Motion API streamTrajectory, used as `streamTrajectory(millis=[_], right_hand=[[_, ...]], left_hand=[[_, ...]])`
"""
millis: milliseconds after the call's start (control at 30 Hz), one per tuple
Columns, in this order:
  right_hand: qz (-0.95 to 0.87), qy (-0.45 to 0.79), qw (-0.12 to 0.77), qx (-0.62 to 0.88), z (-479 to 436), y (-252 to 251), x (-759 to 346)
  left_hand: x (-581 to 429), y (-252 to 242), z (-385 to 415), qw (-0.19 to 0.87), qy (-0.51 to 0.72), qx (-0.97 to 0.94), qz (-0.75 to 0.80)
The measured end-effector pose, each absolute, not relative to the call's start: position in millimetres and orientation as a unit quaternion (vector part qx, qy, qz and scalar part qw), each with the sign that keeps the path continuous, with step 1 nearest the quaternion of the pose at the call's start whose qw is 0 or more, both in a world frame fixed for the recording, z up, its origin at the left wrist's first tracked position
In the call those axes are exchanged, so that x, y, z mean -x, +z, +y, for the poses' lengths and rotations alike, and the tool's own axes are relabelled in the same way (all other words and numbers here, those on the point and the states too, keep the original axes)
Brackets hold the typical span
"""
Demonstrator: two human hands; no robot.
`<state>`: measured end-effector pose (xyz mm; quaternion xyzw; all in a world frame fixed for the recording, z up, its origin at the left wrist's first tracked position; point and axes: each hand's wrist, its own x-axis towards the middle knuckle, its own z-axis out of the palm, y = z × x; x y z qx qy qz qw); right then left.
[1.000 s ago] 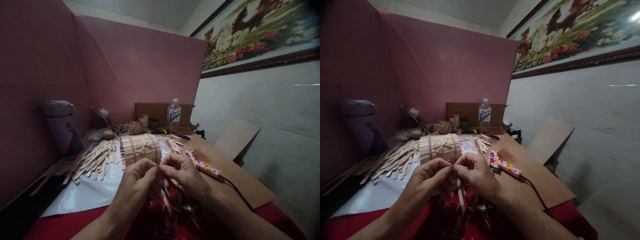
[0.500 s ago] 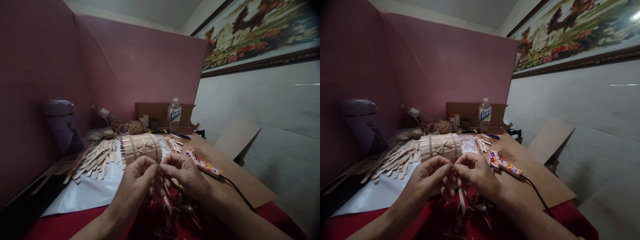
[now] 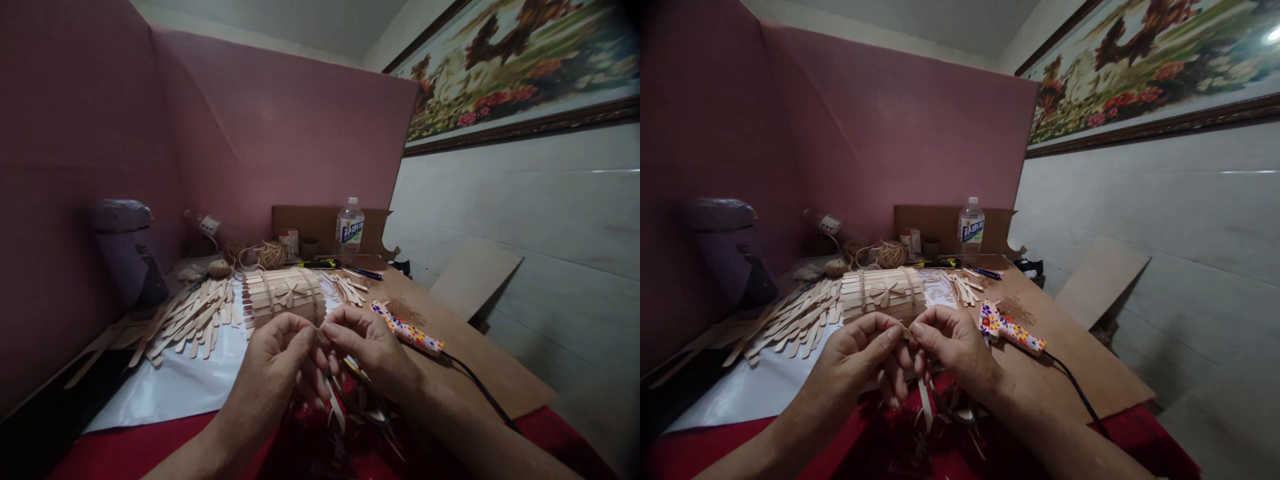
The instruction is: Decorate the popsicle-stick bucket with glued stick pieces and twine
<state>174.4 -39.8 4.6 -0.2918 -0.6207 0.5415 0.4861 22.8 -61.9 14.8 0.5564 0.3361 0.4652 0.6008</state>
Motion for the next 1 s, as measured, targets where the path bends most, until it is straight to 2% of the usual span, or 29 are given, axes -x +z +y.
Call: streamTrajectory(millis=[267, 467, 600, 667, 800, 1000], right_hand=[[-0.622, 0.513, 0.498, 0.319, -37.0, 4.1, -171.8], [-0.646, 0.405, 0.546, 0.348, -23.4, 28.2, -171.4], [-0.612, 0.270, 0.589, 0.453, -1.3, 27.0, -163.9], [-0.599, 0.213, 0.600, 0.486, 5.5, 19.7, -156.7], [-0.646, 0.242, 0.571, 0.444, 1.2, 6.3, -141.6], [-0.666, 0.210, 0.567, 0.437, -11.0, 0.3, -140.9]], left_hand=[[-18.9, 18.4, -58.9, 0.539, 0.506, -0.575, 0.350], [-3.0, 35.1, -54.4, 0.346, 0.617, -0.607, 0.363], [6.6, 40.4, -41.3, 0.269, 0.658, -0.596, 0.373], [9.5, 40.6, -35.1, 0.260, 0.669, -0.587, 0.374], [12.3, 40.2, -30.0, 0.269, 0.672, -0.570, 0.388], [9.3, 40.1, -39.0, 0.315, 0.662, -0.566, 0.376]])
